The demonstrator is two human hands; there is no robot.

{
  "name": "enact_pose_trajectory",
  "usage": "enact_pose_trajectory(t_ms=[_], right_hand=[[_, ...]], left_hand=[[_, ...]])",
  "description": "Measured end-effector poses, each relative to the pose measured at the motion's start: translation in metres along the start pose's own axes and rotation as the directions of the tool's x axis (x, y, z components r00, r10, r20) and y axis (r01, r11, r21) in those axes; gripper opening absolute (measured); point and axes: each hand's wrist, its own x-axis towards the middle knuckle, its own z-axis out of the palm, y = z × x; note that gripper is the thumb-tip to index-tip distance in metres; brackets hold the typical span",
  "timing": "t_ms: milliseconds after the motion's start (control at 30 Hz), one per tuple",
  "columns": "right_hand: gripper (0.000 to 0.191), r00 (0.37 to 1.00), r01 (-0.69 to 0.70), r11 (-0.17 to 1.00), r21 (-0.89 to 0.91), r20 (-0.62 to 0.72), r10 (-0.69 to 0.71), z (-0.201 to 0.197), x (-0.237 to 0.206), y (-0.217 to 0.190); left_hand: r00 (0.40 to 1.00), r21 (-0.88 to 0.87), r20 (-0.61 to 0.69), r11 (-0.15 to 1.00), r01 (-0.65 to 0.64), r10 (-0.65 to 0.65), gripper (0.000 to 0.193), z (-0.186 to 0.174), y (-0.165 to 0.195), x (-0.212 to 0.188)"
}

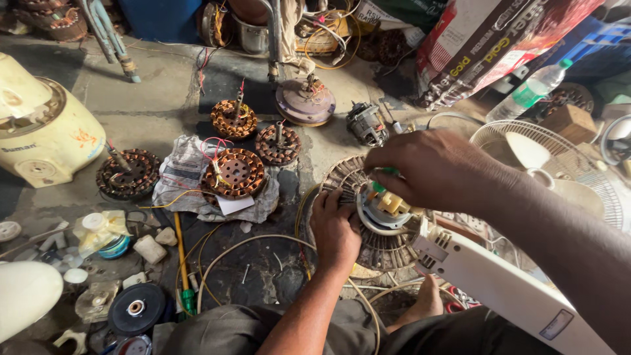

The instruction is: The person sits on the floor of a cluttered repair workshop and repairs a pedestal fan motor, using screwdrivers to unscrew and pry components from the motor housing. They reposition the fan head, handle the motor winding parts around them, and continue working on the assembly with the screwdriver.

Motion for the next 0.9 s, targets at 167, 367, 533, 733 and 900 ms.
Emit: enact_pose_trajectory(t_ms=[167,367,533,733,900], right_hand=[[0.032,0.996,0.076,0.993,0.085,-0.054,-0.071,0.002,0.0,0.002],[0.032,1.0,0.024,1.0,0.004,0.008,-0.024,0.008,0.0,-0.005],[0.035,0.998,0.048,0.983,-0.178,-0.025,-0.053,-0.001,0.001,-0.013],[0.031,0.986,0.144,0.988,-0.054,-0.081,-0.148,-0.002,-0.007,-0.011],[0.043,0.934,0.274,0.961,-0.022,-0.23,-0.272,0.0,-0.009,-0.004]], left_hand=[[1.0,-0.006,0.016,1.0,0.003,-0.003,0.021,-0.001,0.0,0.0],[0.997,-0.015,0.067,1.0,0.026,-0.025,0.018,-0.005,0.002,0.001],[0.995,-0.008,0.091,0.999,0.048,-0.047,0.019,-0.006,0.003,0.003],[0.996,-0.019,0.082,0.999,0.048,-0.047,0.019,-0.007,0.003,0.002],[0.998,-0.039,0.049,0.999,0.034,-0.032,0.018,-0.008,0.004,0.002]])
